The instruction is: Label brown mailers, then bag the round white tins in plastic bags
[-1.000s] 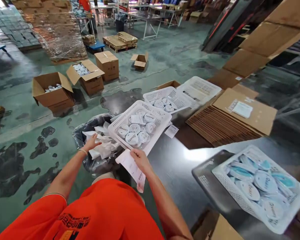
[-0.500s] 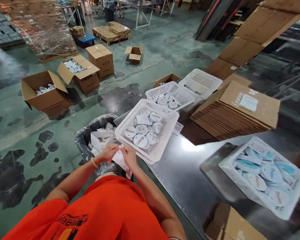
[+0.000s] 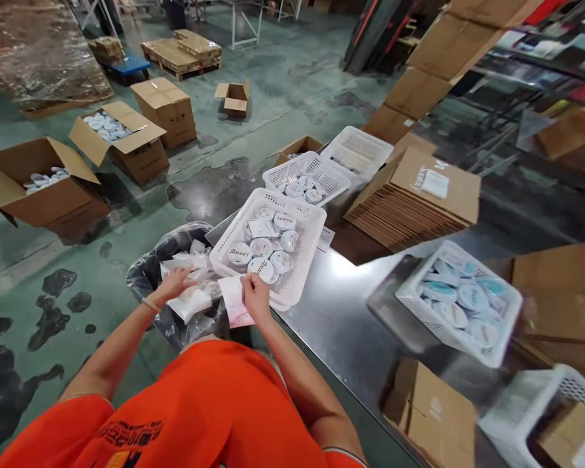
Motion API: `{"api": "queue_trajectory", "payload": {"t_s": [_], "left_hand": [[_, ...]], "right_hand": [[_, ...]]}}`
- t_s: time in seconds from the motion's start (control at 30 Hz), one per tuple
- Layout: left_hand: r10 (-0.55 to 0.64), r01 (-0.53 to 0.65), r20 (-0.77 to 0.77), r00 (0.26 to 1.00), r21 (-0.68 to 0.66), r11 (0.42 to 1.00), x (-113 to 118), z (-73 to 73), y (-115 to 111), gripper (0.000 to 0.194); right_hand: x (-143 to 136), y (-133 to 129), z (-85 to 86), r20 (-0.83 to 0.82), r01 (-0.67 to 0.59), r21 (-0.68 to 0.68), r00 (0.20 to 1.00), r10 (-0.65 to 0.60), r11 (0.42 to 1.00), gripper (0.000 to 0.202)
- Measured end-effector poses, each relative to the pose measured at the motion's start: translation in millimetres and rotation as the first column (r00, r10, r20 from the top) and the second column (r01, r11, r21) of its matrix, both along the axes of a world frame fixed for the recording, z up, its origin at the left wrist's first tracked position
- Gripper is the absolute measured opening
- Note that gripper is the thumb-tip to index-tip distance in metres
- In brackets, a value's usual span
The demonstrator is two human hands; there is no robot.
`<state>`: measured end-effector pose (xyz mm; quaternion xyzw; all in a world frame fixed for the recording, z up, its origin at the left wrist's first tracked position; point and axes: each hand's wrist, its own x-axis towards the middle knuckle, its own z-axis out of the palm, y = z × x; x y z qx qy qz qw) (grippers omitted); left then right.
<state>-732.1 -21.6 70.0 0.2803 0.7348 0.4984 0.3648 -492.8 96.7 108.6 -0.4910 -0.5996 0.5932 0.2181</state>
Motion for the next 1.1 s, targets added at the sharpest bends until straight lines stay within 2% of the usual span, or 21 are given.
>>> {"api": "queue_trajectory", "payload": {"t_s": [0.07, 0.13, 0.23, 0.3, 0.33, 0.4, 0.43, 0.5, 0.57, 0.63, 0.7, 0.77, 0.83, 0.9, 1.0, 1.03, 1.1], "left_hand": [[-0.054, 0.054, 0.001, 0.999, 0.042, 0.998, 14.4, 6.8, 3.1, 0.058], [-0.189, 0.174, 0.091, 0.978, 0.152, 0.973, 38.0, 15.8, 8.9, 0.065], [-0.388, 0.318, 0.282, 0.877, 0.264, 0.911, 67.3, 28.8, 18.5, 0.055], [-0.401, 0.334, 0.346, 0.848, 0.237, 0.912, 71.8, 35.6, 23.9, 0.045], [-0.391, 0.335, 0.336, 0.857, 0.213, 0.918, 69.1, 38.8, 26.3, 0.042], [-0.411, 0.384, 0.202, 0.889, 0.162, 0.909, 57.2, 46.2, 31.0, 0.037], [-0.443, 0.428, 0.108, 0.89, 0.137, 0.893, 49.7, 50.8, 33.2, 0.035], [-0.517, 0.519, -0.05, 0.855, 0.1, 0.849, 36.3, 61.4, 37.2, 0.032], [-0.563, 0.573, -0.118, 0.818, 0.084, 0.815, 28.6, 71.7, 40.1, 0.029], [-0.573, 0.584, -0.142, 0.807, 0.054, 0.81, 27.3, 78.6, 42.3, 0.028], [-0.54, 0.549, -0.142, 0.829, 0.03, 0.835, 29.6, 80.8, 44.7, 0.034], [-0.437, 0.443, -0.096, 0.894, 0.048, 0.895, 30.5, 79.3, 47.7, 0.041], [-0.267, 0.271, -0.062, 0.962, 0.065, 0.96, 24.9, 74.7, 49.7, 0.044], [-0.082, 0.087, -0.115, 0.99, 0.035, 0.996, 11.3, 66.2, 48.8, 0.042], [0.092, -0.122, -0.32, 0.943, -0.076, 0.99, -17.4, 43.5, 41.9, 0.035], [0.076, -0.135, -0.373, 0.925, -0.134, 0.982, -26.3, 33.7, 39.4, 0.033], [-0.078, -0.083, -0.457, 0.886, -0.322, 0.943, -38.7, 13.7, 37.1, 0.035]], "right_hand": [[-7.8, -0.3, 4.4, -0.068, 0.088, -0.011, 0.994, -0.088, 0.996, 0.045], [-16.1, 1.2, 5.8, -0.134, 0.201, 0.026, 0.971, -0.196, 0.979, 0.047], [-21.3, 8.6, 5.2, -0.22, 0.378, 0.038, 0.906, -0.362, 0.925, 0.049], [-17.7, 18.5, 8.4, -0.247, 0.431, 0.008, 0.875, -0.416, 0.902, 0.048], [-13.8, 25.2, 12.6, -0.254, 0.428, -0.004, 0.874, -0.415, 0.904, 0.047], [-2.9, 41.3, 26.8, -0.255, 0.335, -0.004, 0.911, -0.324, 0.942, 0.046], [3.5, 49.9, 36.4, -0.244, 0.247, 0.017, 0.941, -0.235, 0.969, 0.046], [16.2, 64.9, 57.5, -0.175, -0.01, 0.093, 0.984, 0.026, 0.996, 0.042], [25.8, 74.0, 75.4, -0.053, -0.283, 0.167, 0.954, 0.295, 0.945, 0.023], [30.5, 76.8, 84.3, 0.039, -0.444, 0.209, 0.894, 0.446, 0.871, 0.014], [31.5, 77.4, 82.4, 0.061, -0.458, 0.233, 0.887, 0.458, 0.858, 0.02], [32.6, 81.5, 72.9, 0.03, -0.37, 0.233, 0.927, 0.373, 0.899, 0.022], [38.4, 93.7, 61.4, -0.022, -0.241, 0.186, 0.968, 0.25, 0.952, 0.025], [51.6, 116.5, 52.4, -0.078, -0.108, 0.105, 0.99, 0.117, 0.989, 0.029], [83.9, 169.3, 45.4, -0.145, 0.097, 0.015, 0.985, -0.094, 0.995, 0.035], [96.3, 190.5, 43.9, -0.165, 0.165, 0.001, 0.973, -0.163, 0.986, 0.036], [119.6, 235.4, 40.7, -0.207, 0.283, -0.023, 0.937, -0.282, 0.959, 0.037]]}}
